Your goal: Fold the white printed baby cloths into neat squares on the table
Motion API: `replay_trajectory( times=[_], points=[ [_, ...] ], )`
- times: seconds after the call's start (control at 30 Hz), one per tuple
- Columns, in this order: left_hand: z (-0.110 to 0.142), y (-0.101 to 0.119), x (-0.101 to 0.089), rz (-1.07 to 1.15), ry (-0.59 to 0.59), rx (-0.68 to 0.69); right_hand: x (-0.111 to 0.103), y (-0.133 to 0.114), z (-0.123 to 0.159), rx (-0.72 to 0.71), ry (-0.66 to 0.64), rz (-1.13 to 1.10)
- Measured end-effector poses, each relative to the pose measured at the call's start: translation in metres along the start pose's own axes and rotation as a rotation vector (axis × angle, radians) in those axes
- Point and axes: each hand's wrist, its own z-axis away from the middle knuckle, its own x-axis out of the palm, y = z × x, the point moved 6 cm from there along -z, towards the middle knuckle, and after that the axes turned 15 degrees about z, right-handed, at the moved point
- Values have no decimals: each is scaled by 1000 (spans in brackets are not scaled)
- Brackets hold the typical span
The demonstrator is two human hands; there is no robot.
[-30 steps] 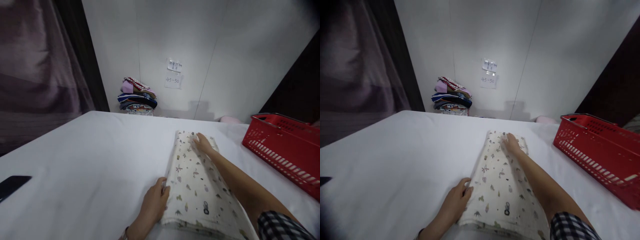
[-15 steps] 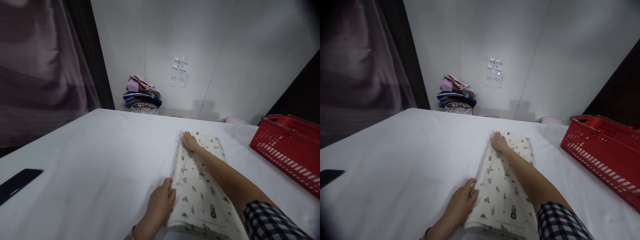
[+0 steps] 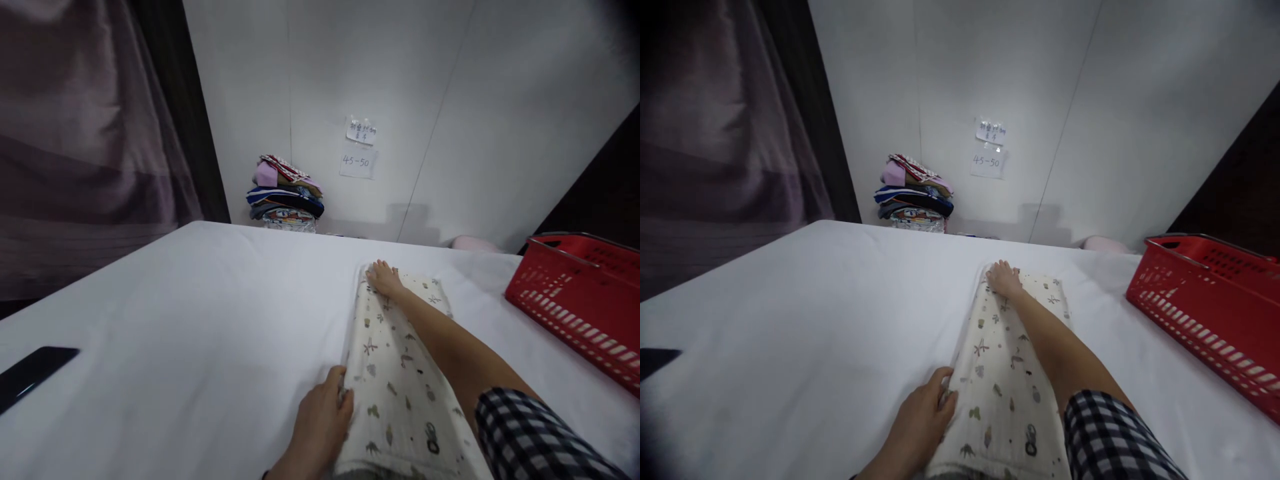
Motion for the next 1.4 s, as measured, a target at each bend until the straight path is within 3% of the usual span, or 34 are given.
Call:
replay_trajectory(
  times=[0.2, 0.37, 0.47, 0.63, 0.77, 0.97, 1.1, 1.3, 1.4],
  points=[
    [-1, 1, -1, -20, 2, -18, 21, 8, -4, 37, -55, -2],
    [-1, 1, -1, -18, 2, -1, 9, 20, 5, 34, -31, -40],
    [-3, 0, -2, -48, 23, 25, 3, 57, 28, 133, 7, -64],
    [-4, 3, -3, -56, 20, 54, 8, 133, 90, 344, -9, -169],
    [-4, 6, -6, -8, 5, 50, 15, 159, 142, 479, -2, -301],
    [-3, 6, -11, 140, 41, 72, 21, 146, 215, 523, 51, -518],
    [10, 9, -9, 146, 37, 29, 25, 138, 256, 580, 24, -775],
    [25, 18, -1, 185, -3, 131, 20, 128, 289, 571, -95, -947],
    [13, 17, -21, 289, -29, 168, 17, 105, 302, 529, -162, -1112]
  ],
)
